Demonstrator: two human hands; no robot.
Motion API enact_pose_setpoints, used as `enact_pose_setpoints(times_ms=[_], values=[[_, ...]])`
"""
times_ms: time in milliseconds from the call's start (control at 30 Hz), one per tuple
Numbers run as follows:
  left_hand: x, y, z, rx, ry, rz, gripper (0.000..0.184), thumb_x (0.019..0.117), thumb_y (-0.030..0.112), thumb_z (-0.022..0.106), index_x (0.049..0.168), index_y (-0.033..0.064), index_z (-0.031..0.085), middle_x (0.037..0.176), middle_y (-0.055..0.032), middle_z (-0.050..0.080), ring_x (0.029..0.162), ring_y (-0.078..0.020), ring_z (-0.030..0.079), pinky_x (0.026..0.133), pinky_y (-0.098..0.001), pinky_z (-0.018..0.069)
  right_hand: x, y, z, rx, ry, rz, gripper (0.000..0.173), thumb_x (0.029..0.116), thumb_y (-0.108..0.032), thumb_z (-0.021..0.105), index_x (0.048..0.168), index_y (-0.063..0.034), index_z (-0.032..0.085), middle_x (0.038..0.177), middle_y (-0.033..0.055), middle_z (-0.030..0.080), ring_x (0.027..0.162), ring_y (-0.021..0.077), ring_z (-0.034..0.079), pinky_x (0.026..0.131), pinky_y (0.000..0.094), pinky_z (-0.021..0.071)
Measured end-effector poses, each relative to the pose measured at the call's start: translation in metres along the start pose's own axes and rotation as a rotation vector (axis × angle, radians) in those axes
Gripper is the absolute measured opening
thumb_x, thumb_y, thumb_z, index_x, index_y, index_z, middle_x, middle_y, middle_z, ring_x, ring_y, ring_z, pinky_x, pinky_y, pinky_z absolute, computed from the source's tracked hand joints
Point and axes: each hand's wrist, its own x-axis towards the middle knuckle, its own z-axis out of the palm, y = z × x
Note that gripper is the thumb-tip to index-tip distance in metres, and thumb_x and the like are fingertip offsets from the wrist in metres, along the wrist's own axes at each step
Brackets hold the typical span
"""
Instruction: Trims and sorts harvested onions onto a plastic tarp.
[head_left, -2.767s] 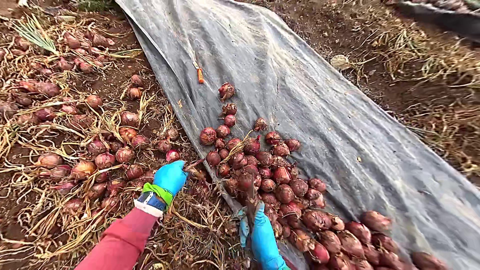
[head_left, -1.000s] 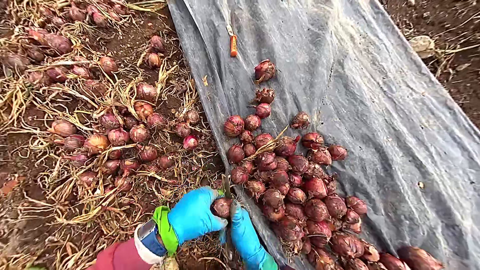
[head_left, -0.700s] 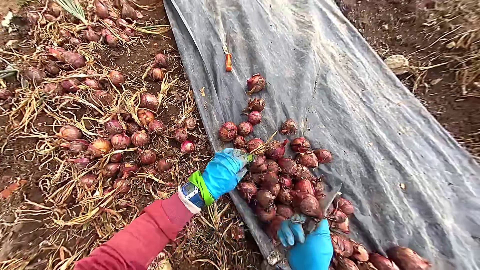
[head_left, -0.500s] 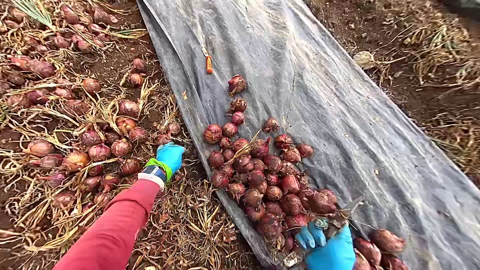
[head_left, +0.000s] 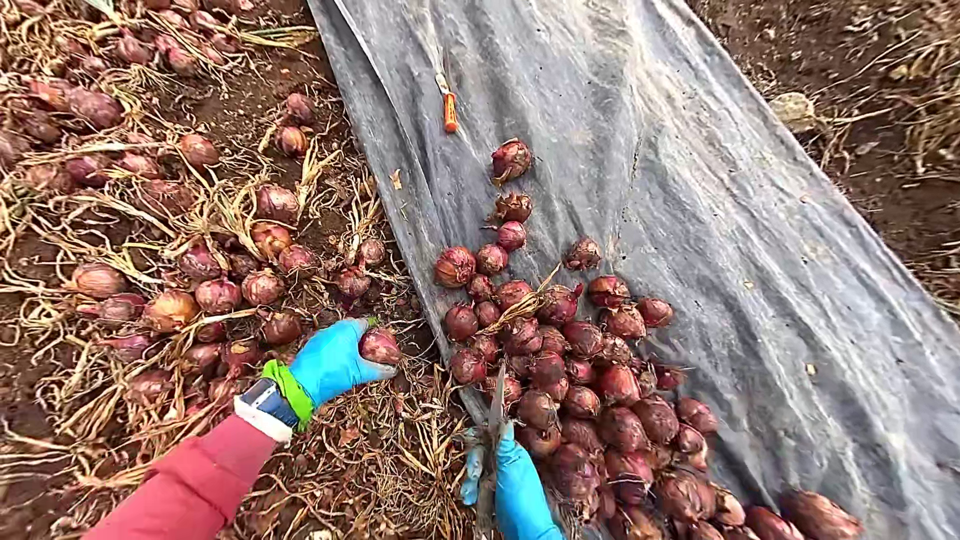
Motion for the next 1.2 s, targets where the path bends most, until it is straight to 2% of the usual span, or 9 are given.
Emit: enact_pose_setpoints(times_ms=[167,333,500,667,733,867,967,1100,1200], values=[[-0.08,0.058,0.004,-0.209,-0.302,0.068,0.073,0.0697,0.074,0.079,0.125,0.0292,0.067,0.098,0.0066,0.075,0.092,-0.0091,0.072,0.084,-0.0436,0.0619,0.0,0.013,0.063,-0.062,-0.239,-0.144,0.075,0.089,-0.08,0.05,0.084,-0.0062,0.065,0.058,0.0055,0.06,0.046,0.0189,0.06,0.045,0.0365,0.056],[-0.096,0.102,-0.016,0.06,-0.427,0.14,0.077,0.0732,0.079,0.072,0.129,0.026,0.065,0.105,-0.0002,0.075,0.1,-0.0213,0.071,0.088,-0.0559,0.0579,-0.022,-0.004,0.061,-0.188,0.019,-0.369,0.086,0.0898,-0.086,0.029,0.087,-0.0087,0.066,0.059,0.0036,0.063,0.045,0.017,0.06,0.042,0.0368,0.0556],[-0.084,0.148,-0.007,-0.105,-0.139,0.389,0.065,0.0823,0.062,0.078,0.13,0.02,0.066,0.119,-0.0012,0.069,0.104,-0.016,0.067,0.091,-0.0445,0.0572,-0.02,-0.04,-0.013,0.176,0.38,-0.385,0.074,0.1056,-0.066,0.016,0.083,-0.0084,0.057,0.046,0.0041,0.044,0.034,0.0195,0.047,0.033,0.0392,0.0467],[0.004,0.089,-0.035,0.251,0.143,0.14,0.019,0.0942,0.029,0.069,0.112,0.0271,0.077,0.109,0.0007,0.076,0.111,-0.0208,0.069,0.101,-0.0517,0.0533,-0.039,-0.079,-0.081,0.462,0.561,-0.32,0.063,0.1069,-0.061,0.005,0.092,-0.0145,0.046,0.045,-0.0011,0.038,0.034,0.0167,0.045,0.037,0.0368,0.0458],[0.041,0.047,-0.033,0.444,0.181,-0.013,0.029,0.0867,0.022,0.072,0.115,0.0288,0.076,0.115,-0.0009,0.075,0.121,-0.0281,0.064,0.105,-0.0599,0.0451,-0.045,-0.082,-0.085,0.507,0.552,-0.312,0.069,0.1058,-0.06,-0.001,0.088,-0.0126,0.045,0.045,-0.0011,0.036,0.034,0.0164,0.044,0.038,0.037,0.0462],[0.097,-0.016,-0.029,0.385,0.139,-0.135,0.067,0.081,0.006,0.078,0.144,0.0081,0.056,0.145,-0.0208,0.056,0.124,-0.044,0.062,0.096,-0.0637,0.0555,-0.03,-0.068,-0.058,0.352,0.348,-0.246,0.075,0.107,-0.054,-0.003,0.094,-0.007,0.055,0.052,0.0051,0.052,0.042,0.0208,0.054,0.043,0.0407,0.0515],[0.097,-0.042,-0.017,0.27,0.119,-0.251,0.072,0.0798,0.018,0.084,0.144,0.0063,0.054,0.133,-0.0227,0.064,0.117,-0.0426,0.066,0.095,-0.0641,0.0553,-0.019,-0.029,-0.015,0.173,0.266,-0.101,0.083,0.106,-0.056,-0.003,0.093,-0.0023,0.059,0.058,0.0108,0.06,0.046,0.0256,0.06,0.044,0.0436,0.0553],[0.052,-0.04,-0.02,0.116,0.02,-0.236,0.068,0.0742,0.053,0.089,0.129,0.0197,0.066,0.114,-0.0087,0.074,0.107,-0.0306,0.071,0.093,-0.0608,0.0561,0.002,0.006,0.036,0.08,0.016,0.051,0.086,0.1047,-0.057,-0.004,0.098,0.0008,0.059,0.059,0.0112,0.06,0.047,0.0234,0.061,0.046,0.0406,0.0572],[-0.015,-0.018,-0.016,-0.015,0.028,-0.044,0.058,0.072,0.067,0.085,0.11,0.0237,0.075,0.096,0.0005,0.076,0.092,-0.0196,0.073,0.085,-0.0547,0.0597,0.02,0.015,0.063,0.002,-0.245,0.044,0.088,0.0985,-0.076,0.017,0.098,-0.0007,0.063,0.06,0.0086,0.061,0.046,0.0214,0.061,0.045,0.0381,0.0575]])
